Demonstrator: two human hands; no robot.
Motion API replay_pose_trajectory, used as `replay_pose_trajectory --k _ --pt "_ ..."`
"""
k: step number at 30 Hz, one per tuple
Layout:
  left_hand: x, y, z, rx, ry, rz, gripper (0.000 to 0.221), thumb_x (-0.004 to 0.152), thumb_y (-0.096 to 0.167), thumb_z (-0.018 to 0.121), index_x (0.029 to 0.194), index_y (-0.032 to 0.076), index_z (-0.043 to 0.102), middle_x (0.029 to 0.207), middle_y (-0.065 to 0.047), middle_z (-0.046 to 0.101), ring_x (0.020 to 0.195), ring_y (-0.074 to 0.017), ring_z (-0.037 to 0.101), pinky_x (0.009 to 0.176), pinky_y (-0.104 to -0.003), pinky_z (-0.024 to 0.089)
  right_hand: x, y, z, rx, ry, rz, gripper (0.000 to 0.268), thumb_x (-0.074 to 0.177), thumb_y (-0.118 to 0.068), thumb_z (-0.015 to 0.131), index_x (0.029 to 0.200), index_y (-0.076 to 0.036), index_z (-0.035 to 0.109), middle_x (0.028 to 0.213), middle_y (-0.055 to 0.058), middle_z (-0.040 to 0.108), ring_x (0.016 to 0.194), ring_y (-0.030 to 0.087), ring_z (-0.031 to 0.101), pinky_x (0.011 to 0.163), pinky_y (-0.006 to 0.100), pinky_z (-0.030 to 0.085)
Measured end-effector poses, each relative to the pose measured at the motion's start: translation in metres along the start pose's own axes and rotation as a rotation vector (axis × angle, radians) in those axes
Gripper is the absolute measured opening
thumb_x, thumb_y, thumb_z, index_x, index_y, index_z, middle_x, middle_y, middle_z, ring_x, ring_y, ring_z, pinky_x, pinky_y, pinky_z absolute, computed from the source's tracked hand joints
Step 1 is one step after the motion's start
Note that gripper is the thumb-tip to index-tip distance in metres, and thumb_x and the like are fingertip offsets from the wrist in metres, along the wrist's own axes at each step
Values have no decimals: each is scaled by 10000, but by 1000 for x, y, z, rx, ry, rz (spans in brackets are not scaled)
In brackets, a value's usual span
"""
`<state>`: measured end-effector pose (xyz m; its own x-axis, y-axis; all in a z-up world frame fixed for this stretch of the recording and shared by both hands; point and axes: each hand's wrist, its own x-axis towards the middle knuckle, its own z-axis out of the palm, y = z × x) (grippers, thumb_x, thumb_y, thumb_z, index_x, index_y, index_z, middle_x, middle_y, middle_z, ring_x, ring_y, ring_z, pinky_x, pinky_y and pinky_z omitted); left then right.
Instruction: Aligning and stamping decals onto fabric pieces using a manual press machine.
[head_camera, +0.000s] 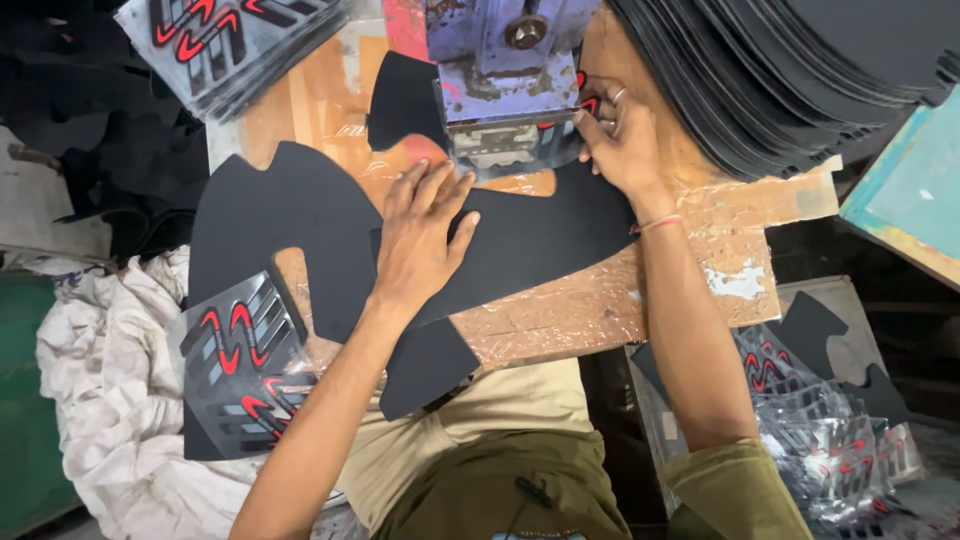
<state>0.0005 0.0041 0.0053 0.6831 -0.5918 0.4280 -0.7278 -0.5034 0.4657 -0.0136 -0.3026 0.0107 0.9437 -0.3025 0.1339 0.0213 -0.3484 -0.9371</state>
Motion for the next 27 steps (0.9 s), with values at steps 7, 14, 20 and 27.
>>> replay_pose_trajectory --k 7,14,20,27 --pt "0 -1 2 22 7 1 467 979 295 681 1399 93 648 1475 -156 552 1424 -397 420 1187 -525 323 -1 -6 -1 -17 2 -25 369 1024 -21 644 1372 55 547 930 32 695 591 55 598 444 217 458" --pt "-50 4 -73 155 205 -103 656 909 374 779 1421 21 568 1496 -253 521 1433 -474 412 1176 -591 288 -62 -23 -30 -335 0 -84 332 1025 -104 713 1272 84 592 825 46 679 588 86 631 513 240 480" --pt "-204 -86 -133 49 355 -1067 776 899 447 833 1371 -107 564 1281 -311 658 1170 -403 649 1018 -461 495 -183 -21 -47 -208 181 -24 324 1001 -107 680 1285 44 648 821 -18 643 646 -1 540 566 187 442" --pt "-161 -64 -154 -142 43 -861 618 793 335 861 1285 33 641 1073 -134 779 941 -244 759 837 -358 571 -177 -89 20 -319 37 61 202 976 -111 724 1152 -12 719 759 28 719 582 30 571 516 216 447"
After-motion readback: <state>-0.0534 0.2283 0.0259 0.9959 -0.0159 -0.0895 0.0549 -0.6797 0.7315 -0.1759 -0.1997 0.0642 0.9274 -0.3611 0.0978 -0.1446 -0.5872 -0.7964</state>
